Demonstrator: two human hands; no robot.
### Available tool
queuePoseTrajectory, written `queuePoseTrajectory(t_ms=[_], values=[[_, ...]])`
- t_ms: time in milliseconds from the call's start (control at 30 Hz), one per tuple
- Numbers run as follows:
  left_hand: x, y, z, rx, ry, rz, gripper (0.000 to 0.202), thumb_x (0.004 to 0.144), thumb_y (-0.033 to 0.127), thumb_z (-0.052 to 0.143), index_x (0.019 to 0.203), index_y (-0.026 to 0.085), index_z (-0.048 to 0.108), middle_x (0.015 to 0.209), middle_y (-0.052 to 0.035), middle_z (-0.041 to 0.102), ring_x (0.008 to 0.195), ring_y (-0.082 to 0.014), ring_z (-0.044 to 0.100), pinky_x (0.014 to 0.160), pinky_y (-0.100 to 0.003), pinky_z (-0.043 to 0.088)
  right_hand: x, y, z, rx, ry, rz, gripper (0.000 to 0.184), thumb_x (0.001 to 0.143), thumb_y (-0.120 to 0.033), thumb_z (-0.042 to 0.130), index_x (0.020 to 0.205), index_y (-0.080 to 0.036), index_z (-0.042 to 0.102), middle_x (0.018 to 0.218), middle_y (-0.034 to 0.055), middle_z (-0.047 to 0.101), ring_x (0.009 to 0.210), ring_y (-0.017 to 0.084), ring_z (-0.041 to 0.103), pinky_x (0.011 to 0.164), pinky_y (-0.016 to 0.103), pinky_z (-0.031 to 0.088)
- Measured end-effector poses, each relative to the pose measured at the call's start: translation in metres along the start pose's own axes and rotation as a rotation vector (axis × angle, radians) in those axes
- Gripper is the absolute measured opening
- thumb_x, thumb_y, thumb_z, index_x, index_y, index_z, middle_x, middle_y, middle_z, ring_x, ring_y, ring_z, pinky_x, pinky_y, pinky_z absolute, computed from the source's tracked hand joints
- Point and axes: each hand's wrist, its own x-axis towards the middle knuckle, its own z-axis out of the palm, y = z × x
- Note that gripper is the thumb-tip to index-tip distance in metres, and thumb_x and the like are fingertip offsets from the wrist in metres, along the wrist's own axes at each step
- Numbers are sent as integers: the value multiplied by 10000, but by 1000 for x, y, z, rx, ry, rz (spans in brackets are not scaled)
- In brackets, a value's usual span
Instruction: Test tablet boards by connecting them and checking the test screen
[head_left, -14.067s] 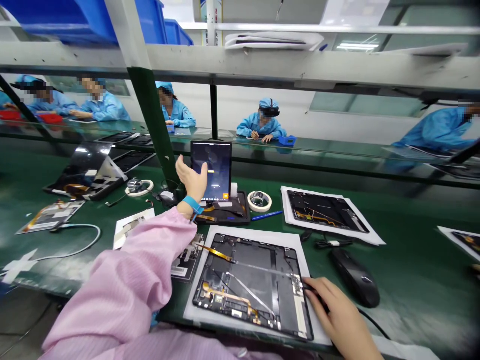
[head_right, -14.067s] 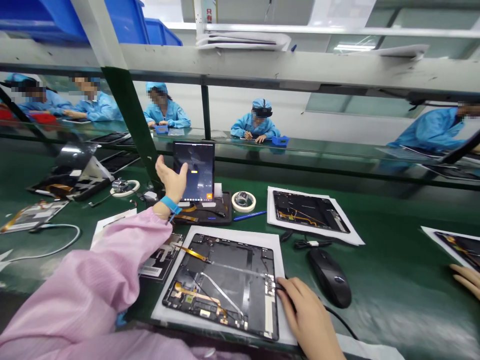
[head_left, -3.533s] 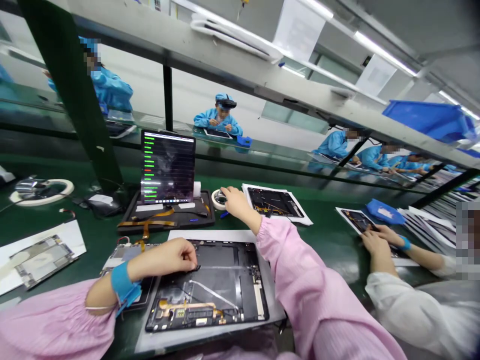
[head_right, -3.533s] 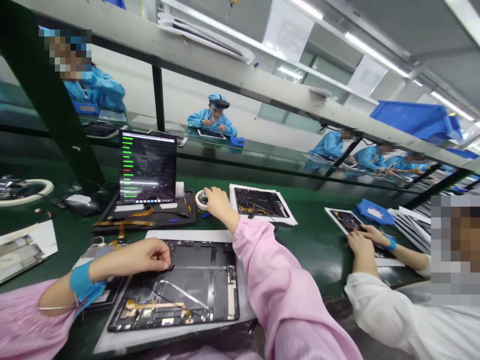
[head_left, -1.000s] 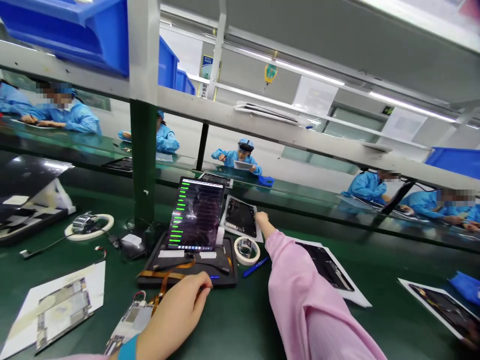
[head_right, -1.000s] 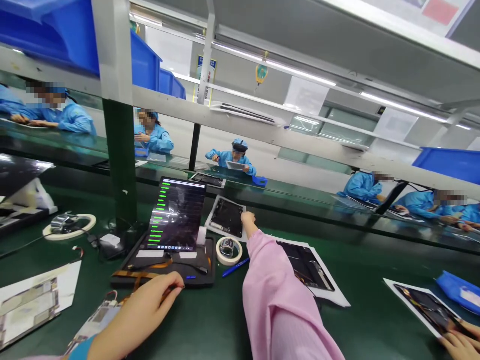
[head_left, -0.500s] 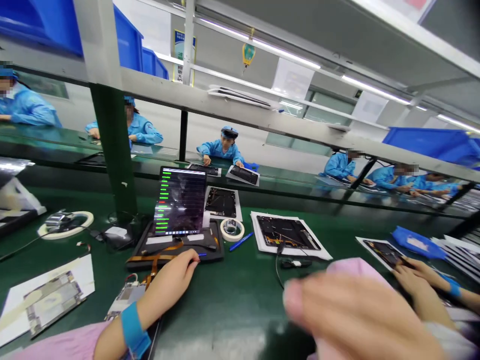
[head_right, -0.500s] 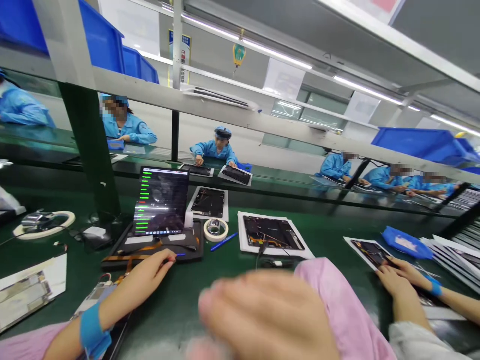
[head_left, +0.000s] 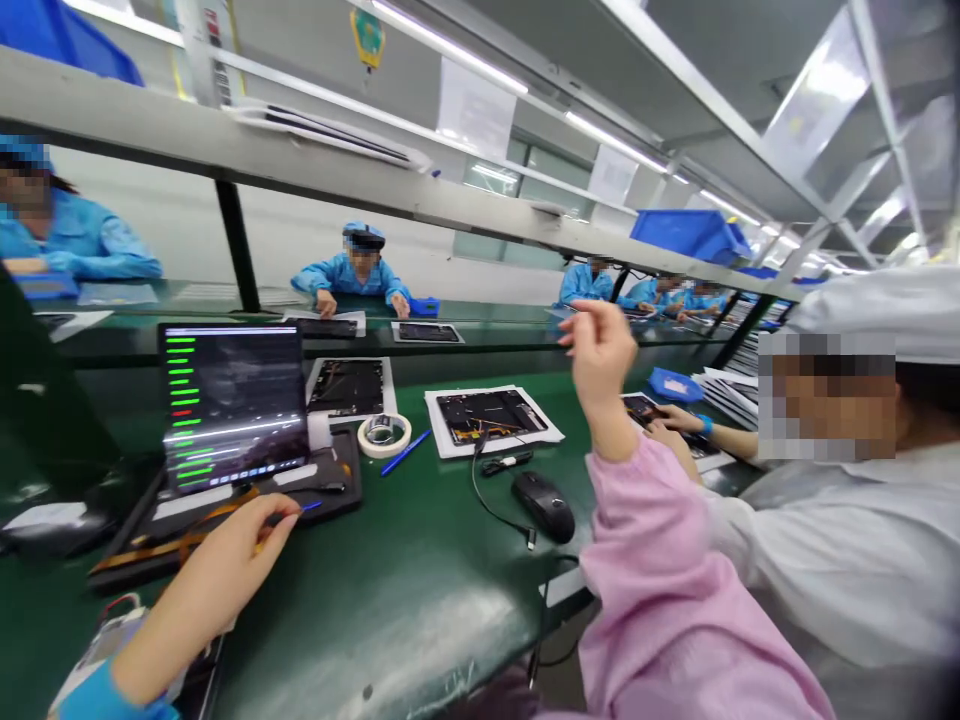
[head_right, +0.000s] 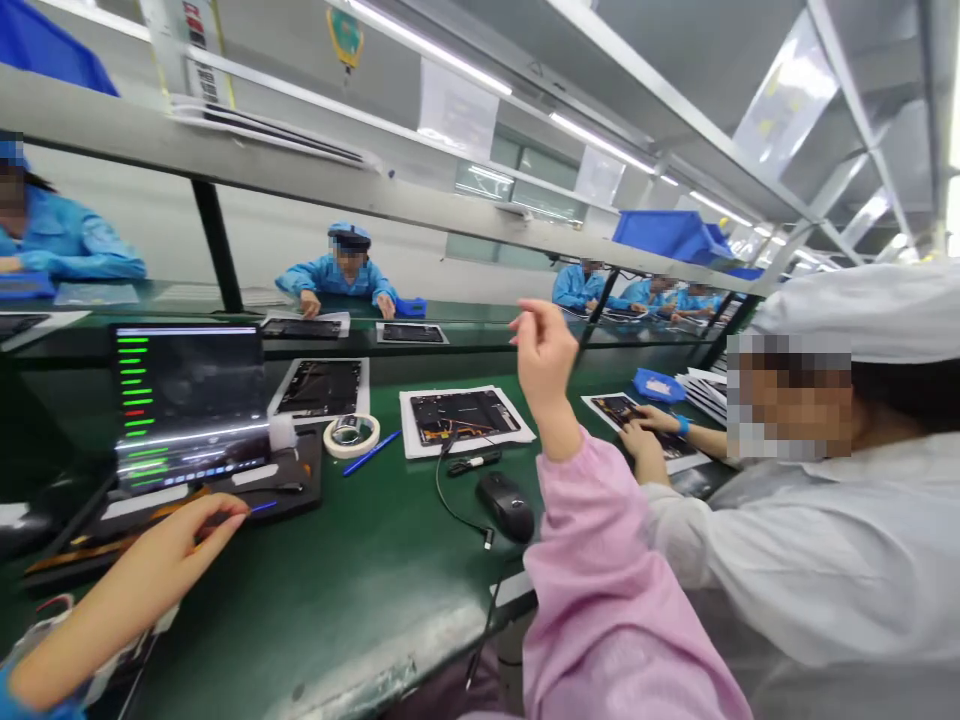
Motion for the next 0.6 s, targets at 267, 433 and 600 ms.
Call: queuePoseTrajectory(t_ms=[267, 433, 600], values=[[-1, 7, -4, -47, 9, -49, 328, 709, 617, 495, 767, 318, 616, 851, -22, 697, 805, -295, 652, 759, -417, 505, 15, 144, 22, -594, -309, 633, 226, 864, -318, 621, 889, -94, 635, 862, 66, 657, 811, 147, 630, 780, 329, 522], [-1, 7, -3, -46, 2, -68, 326, 700, 628, 495, 752, 337, 633, 843, -6, 700, 781, -287, 651, 729, -410, 512, 15, 185, 28, -729, -368, 754, 213, 861, -297, 629, 931, -97, 630, 994, 81, 647, 955, 180, 614, 876, 388, 499], [-1, 9, -2, -6, 2, -59, 329, 715, 613, 491, 775, 332, 651, 856, -2, 700, 784, -285, 648, 721, -389, 514, 18, 195, 27, -668, -361, 707, 198, 860, -298, 626, 859, -100, 628, 939, 63, 650, 926, 168, 610, 860, 360, 494]])
